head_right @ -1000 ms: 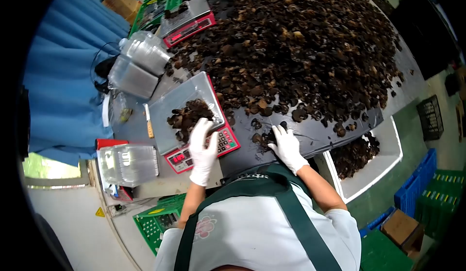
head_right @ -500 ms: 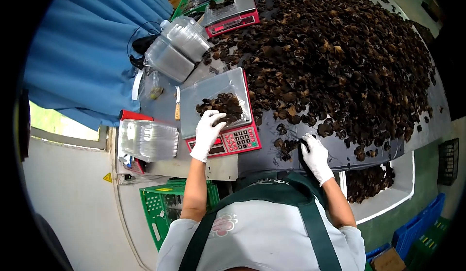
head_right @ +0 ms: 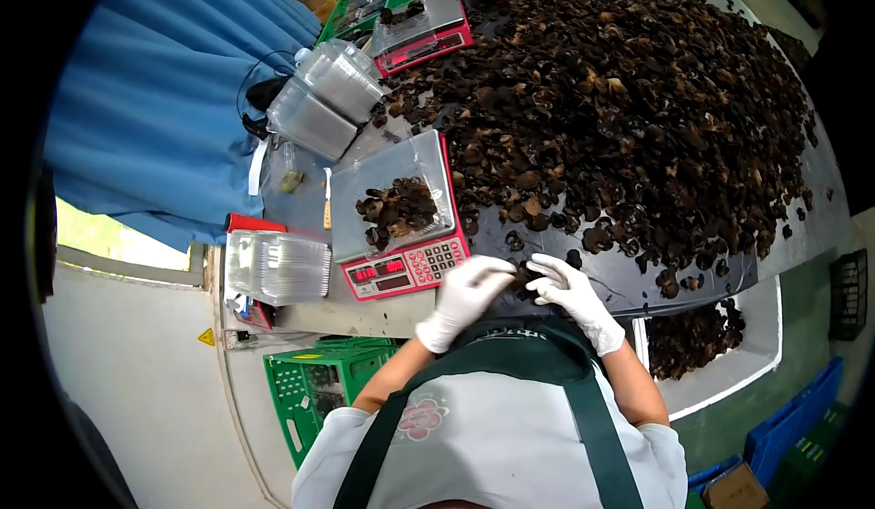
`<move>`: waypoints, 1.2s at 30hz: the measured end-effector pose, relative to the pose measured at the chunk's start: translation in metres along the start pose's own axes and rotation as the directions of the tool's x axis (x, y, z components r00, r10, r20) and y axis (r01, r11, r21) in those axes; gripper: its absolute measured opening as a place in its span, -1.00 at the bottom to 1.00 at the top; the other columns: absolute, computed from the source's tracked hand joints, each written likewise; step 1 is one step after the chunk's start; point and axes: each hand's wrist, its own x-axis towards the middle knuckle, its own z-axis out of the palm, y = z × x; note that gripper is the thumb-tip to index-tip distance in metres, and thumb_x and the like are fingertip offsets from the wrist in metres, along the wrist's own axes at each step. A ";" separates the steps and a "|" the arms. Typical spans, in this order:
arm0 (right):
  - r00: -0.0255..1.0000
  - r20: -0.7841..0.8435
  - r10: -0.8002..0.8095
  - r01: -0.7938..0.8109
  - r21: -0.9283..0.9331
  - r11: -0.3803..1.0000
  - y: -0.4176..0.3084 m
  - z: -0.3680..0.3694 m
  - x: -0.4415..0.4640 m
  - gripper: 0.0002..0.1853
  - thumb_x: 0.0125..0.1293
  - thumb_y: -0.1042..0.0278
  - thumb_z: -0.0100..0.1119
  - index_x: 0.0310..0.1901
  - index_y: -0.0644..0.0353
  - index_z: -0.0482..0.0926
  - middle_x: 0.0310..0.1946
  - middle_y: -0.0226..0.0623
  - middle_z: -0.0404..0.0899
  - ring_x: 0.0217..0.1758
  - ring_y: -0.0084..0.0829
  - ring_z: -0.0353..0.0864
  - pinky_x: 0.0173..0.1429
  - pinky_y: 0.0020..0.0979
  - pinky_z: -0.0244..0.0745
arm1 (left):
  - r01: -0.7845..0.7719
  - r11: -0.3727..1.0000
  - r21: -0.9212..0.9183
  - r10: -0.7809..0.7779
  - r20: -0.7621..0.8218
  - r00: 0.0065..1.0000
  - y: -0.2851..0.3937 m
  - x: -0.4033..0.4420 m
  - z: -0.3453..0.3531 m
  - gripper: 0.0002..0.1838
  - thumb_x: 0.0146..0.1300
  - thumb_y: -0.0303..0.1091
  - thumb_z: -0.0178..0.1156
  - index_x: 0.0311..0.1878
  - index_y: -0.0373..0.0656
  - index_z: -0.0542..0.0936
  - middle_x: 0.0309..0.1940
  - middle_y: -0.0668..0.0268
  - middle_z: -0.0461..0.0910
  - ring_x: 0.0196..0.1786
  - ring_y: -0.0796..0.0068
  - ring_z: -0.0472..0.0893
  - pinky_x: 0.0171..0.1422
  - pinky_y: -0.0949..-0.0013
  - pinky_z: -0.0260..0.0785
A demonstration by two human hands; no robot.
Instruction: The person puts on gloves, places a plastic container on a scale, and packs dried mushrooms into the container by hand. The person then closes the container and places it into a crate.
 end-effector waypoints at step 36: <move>0.879 -0.227 -0.419 -0.182 -0.973 0.144 0.027 -0.070 0.039 -0.34 -0.07 0.29 0.44 0.14 0.07 0.40 0.05 -0.13 0.41 0.07 -0.13 0.43 -0.01 -0.22 0.54 | -0.244 0.828 0.505 0.112 0.278 0.954 -0.117 0.063 0.085 -0.25 -0.28 0.03 0.53 0.05 -0.03 0.53 0.39 0.13 0.17 0.50 -0.03 -0.01 0.48 -0.24 -0.19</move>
